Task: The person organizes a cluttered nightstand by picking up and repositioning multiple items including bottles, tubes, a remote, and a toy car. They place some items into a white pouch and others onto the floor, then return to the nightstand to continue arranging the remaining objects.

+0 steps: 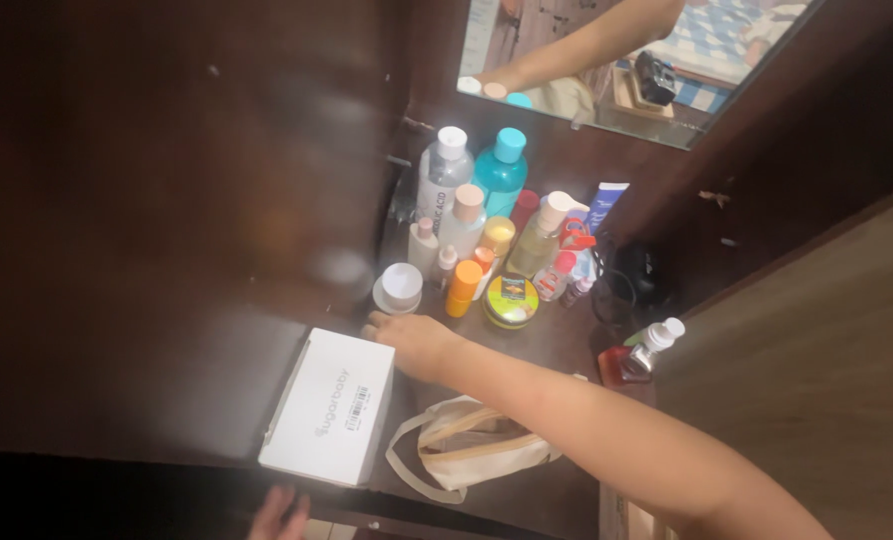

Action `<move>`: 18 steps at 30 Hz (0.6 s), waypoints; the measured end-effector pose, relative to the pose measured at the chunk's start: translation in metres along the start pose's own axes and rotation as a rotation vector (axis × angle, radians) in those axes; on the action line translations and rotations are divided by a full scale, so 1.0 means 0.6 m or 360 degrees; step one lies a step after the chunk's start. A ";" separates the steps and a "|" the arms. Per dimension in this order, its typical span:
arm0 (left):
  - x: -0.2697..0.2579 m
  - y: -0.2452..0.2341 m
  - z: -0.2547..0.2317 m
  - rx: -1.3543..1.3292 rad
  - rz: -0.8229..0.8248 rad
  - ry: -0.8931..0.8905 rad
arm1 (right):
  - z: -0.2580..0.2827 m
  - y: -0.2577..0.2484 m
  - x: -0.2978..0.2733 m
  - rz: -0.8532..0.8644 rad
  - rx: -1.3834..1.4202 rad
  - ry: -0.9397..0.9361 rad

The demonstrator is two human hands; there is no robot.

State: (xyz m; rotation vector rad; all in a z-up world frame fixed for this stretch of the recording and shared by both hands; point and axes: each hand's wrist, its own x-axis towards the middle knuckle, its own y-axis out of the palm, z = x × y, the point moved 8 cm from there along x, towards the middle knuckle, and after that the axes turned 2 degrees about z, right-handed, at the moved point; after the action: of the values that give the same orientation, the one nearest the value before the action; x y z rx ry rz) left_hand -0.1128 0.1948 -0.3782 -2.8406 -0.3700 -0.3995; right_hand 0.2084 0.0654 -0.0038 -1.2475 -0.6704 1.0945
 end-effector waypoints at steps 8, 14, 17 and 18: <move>0.303 0.084 -0.619 0.0802 -0.0749 0.0800 | -0.052 -0.041 -0.042 0.0032 0.0109 0.0250; 0.299 0.098 -0.575 0.0283 -0.0779 0.0316 | -0.047 -0.140 -0.127 -0.0182 0.1176 0.0690; 0.300 0.109 -0.549 0.0159 -0.0647 0.0226 | -0.041 -0.105 -0.161 -0.0121 0.2107 0.1042; 0.301 0.115 -0.540 0.0095 -0.0581 0.0210 | -0.034 -0.088 -0.170 -0.0139 0.2572 0.1129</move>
State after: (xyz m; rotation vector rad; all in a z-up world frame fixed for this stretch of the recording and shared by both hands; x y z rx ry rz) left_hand -0.0019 0.0789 -0.0370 -2.6664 -0.8614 -0.6294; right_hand 0.2028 -0.0338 0.0576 -0.0825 0.6755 0.6574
